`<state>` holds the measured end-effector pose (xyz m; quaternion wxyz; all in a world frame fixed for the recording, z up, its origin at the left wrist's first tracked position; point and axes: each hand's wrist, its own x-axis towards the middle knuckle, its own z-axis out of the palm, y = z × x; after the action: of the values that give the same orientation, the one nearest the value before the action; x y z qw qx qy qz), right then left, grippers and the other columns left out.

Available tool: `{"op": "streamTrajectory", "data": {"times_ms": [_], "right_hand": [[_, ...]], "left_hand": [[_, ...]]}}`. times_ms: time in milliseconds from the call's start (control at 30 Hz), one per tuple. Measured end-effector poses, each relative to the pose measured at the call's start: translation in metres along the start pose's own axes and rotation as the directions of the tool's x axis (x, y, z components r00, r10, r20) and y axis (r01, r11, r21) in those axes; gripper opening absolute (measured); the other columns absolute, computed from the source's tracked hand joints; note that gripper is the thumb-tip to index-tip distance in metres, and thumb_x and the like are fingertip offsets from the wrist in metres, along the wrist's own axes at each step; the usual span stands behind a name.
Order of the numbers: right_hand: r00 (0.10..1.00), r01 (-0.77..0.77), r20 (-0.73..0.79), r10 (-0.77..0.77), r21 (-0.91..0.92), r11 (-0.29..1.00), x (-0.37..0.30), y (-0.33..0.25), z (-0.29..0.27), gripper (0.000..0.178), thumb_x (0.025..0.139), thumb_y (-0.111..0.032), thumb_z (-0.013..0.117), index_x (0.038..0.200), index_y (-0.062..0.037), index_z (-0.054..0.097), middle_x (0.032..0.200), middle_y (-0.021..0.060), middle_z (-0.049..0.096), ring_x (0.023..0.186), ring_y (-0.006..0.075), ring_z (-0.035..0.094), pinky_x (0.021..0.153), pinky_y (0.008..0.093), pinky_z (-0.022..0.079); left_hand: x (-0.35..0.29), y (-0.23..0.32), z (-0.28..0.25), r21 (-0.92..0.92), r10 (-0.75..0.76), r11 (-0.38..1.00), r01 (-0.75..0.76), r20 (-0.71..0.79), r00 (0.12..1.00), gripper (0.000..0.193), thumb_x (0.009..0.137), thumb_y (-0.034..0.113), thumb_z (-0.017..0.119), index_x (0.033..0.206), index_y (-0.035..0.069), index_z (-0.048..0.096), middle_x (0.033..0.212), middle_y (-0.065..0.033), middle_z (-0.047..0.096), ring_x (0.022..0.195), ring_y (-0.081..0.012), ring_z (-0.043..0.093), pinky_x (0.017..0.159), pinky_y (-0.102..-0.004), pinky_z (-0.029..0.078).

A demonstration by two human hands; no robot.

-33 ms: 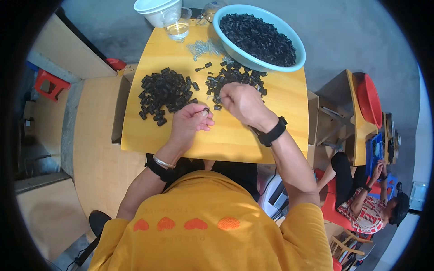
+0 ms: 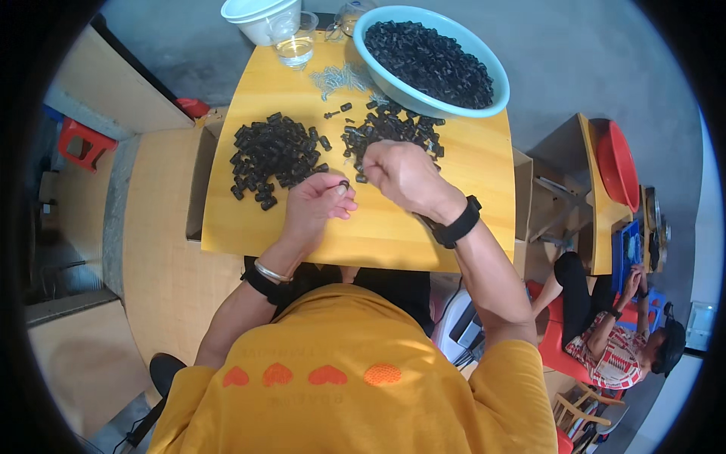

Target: Assemble small black plastic parts with metal pins.

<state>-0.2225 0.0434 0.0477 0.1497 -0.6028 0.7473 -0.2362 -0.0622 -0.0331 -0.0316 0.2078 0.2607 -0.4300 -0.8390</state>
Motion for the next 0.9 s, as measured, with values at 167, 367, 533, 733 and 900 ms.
{"op": "streamTrajectory", "data": {"times_ms": [167,367,533,733,900], "right_hand": [[0.973,0.216,0.071,-0.221,0.069,0.974,-0.009,-0.016,-0.013,0.003,0.074,-0.004,0.055,0.075,-0.0021,0.054,0.071,0.0164,0.056,0.07,0.0376,0.054,0.06,0.0439,0.042],[0.941,0.261,0.23,-0.246,-0.037,0.965,-0.009,-0.022,-0.018,0.007,0.075,-0.006,0.059,0.078,-0.0007,0.055,0.073,0.0152,0.055,0.07,0.0347,0.055,0.061,0.0411,0.043],[0.917,0.234,0.365,-0.162,-0.16,0.959,-0.007,-0.026,-0.014,0.006,0.074,-0.005,0.058,0.078,-0.0013,0.057,0.074,0.0157,0.056,0.073,0.036,0.054,0.062,0.0411,0.043],[0.913,-0.173,0.407,-0.006,0.401,0.9,-0.009,-0.022,-0.01,0.01,0.081,-0.01,0.061,0.083,-0.0004,0.06,0.067,0.0049,0.058,0.057,0.0158,0.055,0.053,0.027,0.043],[0.911,-0.387,0.392,0.13,0.704,0.595,-0.024,-0.017,0.006,0.011,0.084,-0.012,0.058,0.08,-0.0022,0.059,0.067,-0.0006,0.055,0.053,0.0064,0.048,0.049,0.0198,0.04]], "left_hand": [[-0.007,0.007,0.005,0.101,0.131,0.985,-0.142,0.106,0.986,0.012,0.085,0.004,0.056,0.096,0.0,0.058,0.083,-0.0062,0.061,0.068,-0.0115,0.06,0.059,-0.021,0.048],[-0.016,0.007,0.005,0.211,0.183,0.952,-0.22,0.178,0.967,0.013,0.084,0.005,0.057,0.095,-0.001,0.059,0.079,-0.0021,0.061,0.066,-0.0065,0.056,0.057,-0.0189,0.045],[-0.02,0.008,0.002,0.328,0.199,0.906,-0.267,0.227,0.953,0.012,0.084,0.005,0.057,0.094,-0.001,0.06,0.076,-0.0009,0.06,0.062,-0.0056,0.054,0.056,-0.0184,0.043],[-0.022,0.018,-0.005,0.193,0.084,0.972,-0.131,0.233,0.969,0.011,0.084,0.008,0.058,0.091,-0.001,0.06,0.072,-0.0019,0.058,0.056,-0.0059,0.054,0.05,-0.0177,0.043],[-0.026,0.02,-0.005,0.14,0.058,0.985,-0.096,0.254,0.965,0.011,0.085,0.008,0.057,0.092,0.0,0.059,0.071,-0.0024,0.058,0.055,-0.007,0.054,0.046,-0.0177,0.042]]}}
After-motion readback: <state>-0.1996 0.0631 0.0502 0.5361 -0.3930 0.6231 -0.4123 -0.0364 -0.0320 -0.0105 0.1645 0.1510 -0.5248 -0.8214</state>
